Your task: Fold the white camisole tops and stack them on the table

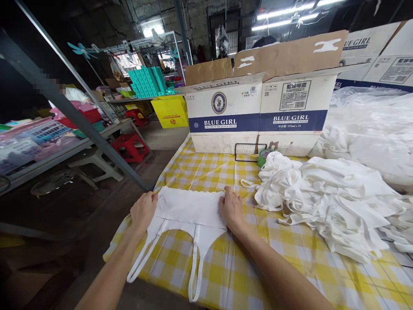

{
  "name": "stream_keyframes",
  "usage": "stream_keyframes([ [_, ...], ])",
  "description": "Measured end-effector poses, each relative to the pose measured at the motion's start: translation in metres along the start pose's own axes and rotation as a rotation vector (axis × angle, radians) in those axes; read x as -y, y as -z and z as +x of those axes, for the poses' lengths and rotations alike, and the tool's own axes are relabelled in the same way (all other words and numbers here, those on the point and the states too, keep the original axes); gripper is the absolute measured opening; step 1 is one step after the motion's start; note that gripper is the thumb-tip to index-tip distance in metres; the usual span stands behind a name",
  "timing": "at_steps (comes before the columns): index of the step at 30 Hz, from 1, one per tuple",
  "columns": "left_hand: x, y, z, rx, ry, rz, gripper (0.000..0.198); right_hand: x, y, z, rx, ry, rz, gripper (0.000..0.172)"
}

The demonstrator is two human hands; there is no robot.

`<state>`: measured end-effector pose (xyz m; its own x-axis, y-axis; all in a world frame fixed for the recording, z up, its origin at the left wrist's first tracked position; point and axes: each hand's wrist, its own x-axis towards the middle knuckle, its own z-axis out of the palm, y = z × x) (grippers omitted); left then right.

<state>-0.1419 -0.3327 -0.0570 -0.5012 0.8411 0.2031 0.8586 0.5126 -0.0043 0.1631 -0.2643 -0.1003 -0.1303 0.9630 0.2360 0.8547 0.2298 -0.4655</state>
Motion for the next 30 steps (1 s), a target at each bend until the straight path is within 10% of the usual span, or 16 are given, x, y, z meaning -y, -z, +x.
stream_keyframes([
  [30,-0.006,0.01,0.038,0.335,0.171,-0.147,0.04,-0.003,0.006,0.0,0.021,-0.02,0.058,0.031],
])
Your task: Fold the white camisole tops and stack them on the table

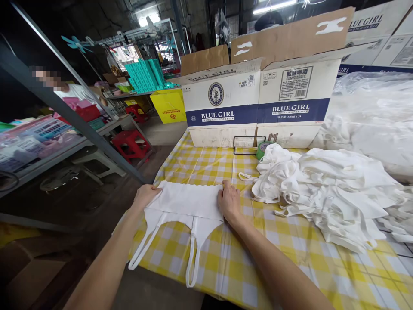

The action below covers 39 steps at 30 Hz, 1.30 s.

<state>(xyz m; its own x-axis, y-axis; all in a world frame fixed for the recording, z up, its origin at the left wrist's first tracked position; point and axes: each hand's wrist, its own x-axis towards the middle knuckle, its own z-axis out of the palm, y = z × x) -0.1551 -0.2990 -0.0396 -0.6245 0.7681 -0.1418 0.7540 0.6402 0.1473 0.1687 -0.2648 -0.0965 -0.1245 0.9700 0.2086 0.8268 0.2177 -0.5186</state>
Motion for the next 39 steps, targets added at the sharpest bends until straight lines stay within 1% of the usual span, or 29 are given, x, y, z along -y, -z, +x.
stream_keyframes([
  [3,-0.006,0.0,0.001,-0.022,-0.001,-0.008,0.033,-0.001,0.0,0.0,0.008,0.0,0.008,0.03],
  [9,-0.02,0.001,0.0,-0.103,-0.011,0.023,0.03,-0.002,-0.001,0.001,0.012,-0.005,0.01,0.031],
  [14,-0.033,-0.006,-0.002,-0.197,-0.063,0.066,0.027,-0.004,-0.001,0.008,0.013,-0.009,-0.005,0.034],
  [20,-0.043,-0.009,-0.003,-0.235,-0.11,0.109,0.026,-0.006,-0.001,0.013,0.01,0.01,-0.015,0.033],
  [23,-0.047,-0.007,-0.012,-0.268,-0.137,0.127,0.031,-0.003,0.003,0.013,-0.004,0.018,-0.015,0.037],
  [25,-0.052,-0.009,-0.024,-0.307,-0.179,0.123,0.038,0.0,0.013,0.008,-0.023,0.017,-0.028,0.04],
  [27,-0.059,-0.017,-0.044,-0.344,-0.294,0.106,0.046,0.0,0.028,-0.002,-0.051,0.034,-0.037,0.042],
  [29,-0.062,-0.031,-0.069,-0.364,-0.54,0.077,0.053,-0.008,0.05,-0.015,-0.095,0.087,-0.015,0.043],
  [31,-0.057,-0.05,-0.094,-0.314,-0.793,0.003,0.059,-0.026,0.077,-0.027,-0.168,0.155,0.011,0.04],
  [32,-0.053,-0.06,-0.104,-0.273,-0.895,-0.033,0.061,-0.04,0.092,-0.032,-0.223,0.171,0.009,0.038],
  [33,-0.047,-0.07,-0.111,-0.218,-0.961,-0.051,0.064,-0.057,0.109,-0.035,-0.289,0.166,-0.009,0.036],
  [34,-0.04,-0.079,-0.116,-0.194,-0.971,-0.085,0.064,-0.075,0.128,-0.036,-0.369,0.137,-0.039,0.034],
  [35,-0.035,-0.088,-0.118,-0.2,-0.971,-0.123,0.066,-0.095,0.147,-0.035,-0.456,0.086,-0.075,0.033],
  [37,-0.029,-0.101,-0.12,-0.253,-0.966,-0.215,0.066,-0.133,0.187,-0.028,-0.61,-0.047,-0.154,0.035],
  [38,-0.031,-0.106,-0.121,-0.267,-0.966,-0.248,0.066,-0.149,0.205,-0.022,-0.646,-0.102,-0.194,0.037],
  [39,-0.035,-0.109,-0.124,-0.266,-0.973,-0.268,0.065,-0.163,0.222,-0.015,-0.648,-0.136,-0.228,0.038],
])
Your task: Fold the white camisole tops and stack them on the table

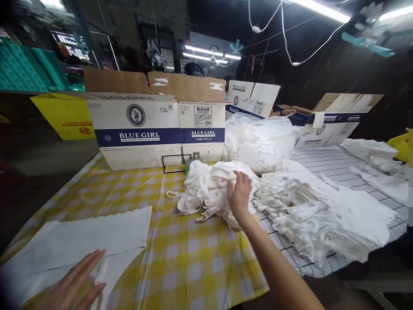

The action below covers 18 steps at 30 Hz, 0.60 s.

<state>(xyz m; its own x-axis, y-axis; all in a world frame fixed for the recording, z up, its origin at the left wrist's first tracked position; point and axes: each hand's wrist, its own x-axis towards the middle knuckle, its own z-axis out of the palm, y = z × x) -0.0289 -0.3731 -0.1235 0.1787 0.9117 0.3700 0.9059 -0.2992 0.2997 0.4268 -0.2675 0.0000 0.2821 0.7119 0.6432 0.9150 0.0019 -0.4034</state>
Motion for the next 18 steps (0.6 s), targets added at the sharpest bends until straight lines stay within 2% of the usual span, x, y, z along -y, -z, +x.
stream_keyframes([
  [3,-0.035,-0.01,0.01,0.03,-0.035,-0.037,0.06,-0.023,0.007,0.041,0.14,0.05,-0.014,0.039],
  [5,-0.069,-0.016,0.018,0.04,-0.081,-0.053,0.059,-0.026,0.007,0.061,0.22,0.091,0.03,0.027],
  [7,-0.101,-0.021,0.024,0.027,-0.142,-0.065,0.06,-0.025,0.008,0.077,0.225,0.096,0.069,0.01],
  [9,-0.126,-0.025,0.029,0.015,-0.2,-0.083,0.061,-0.021,0.016,0.094,0.171,0.085,0.109,0.009],
  [11,-0.145,-0.025,0.033,0.028,-0.232,-0.124,0.061,-0.013,0.036,0.108,0.079,0.071,0.17,0.016],
  [14,-0.174,-0.013,0.045,0.086,-0.182,-0.234,0.059,0.009,0.084,0.119,-0.089,0.071,0.294,0.029],
  [16,-0.201,0.002,0.058,0.11,-0.103,-0.346,0.061,0.029,0.12,0.113,-0.208,0.128,0.474,0.03],
  [18,-0.235,0.016,0.074,0.121,-0.038,-0.507,0.07,0.049,0.147,0.101,-0.243,0.215,0.641,0.024],
])
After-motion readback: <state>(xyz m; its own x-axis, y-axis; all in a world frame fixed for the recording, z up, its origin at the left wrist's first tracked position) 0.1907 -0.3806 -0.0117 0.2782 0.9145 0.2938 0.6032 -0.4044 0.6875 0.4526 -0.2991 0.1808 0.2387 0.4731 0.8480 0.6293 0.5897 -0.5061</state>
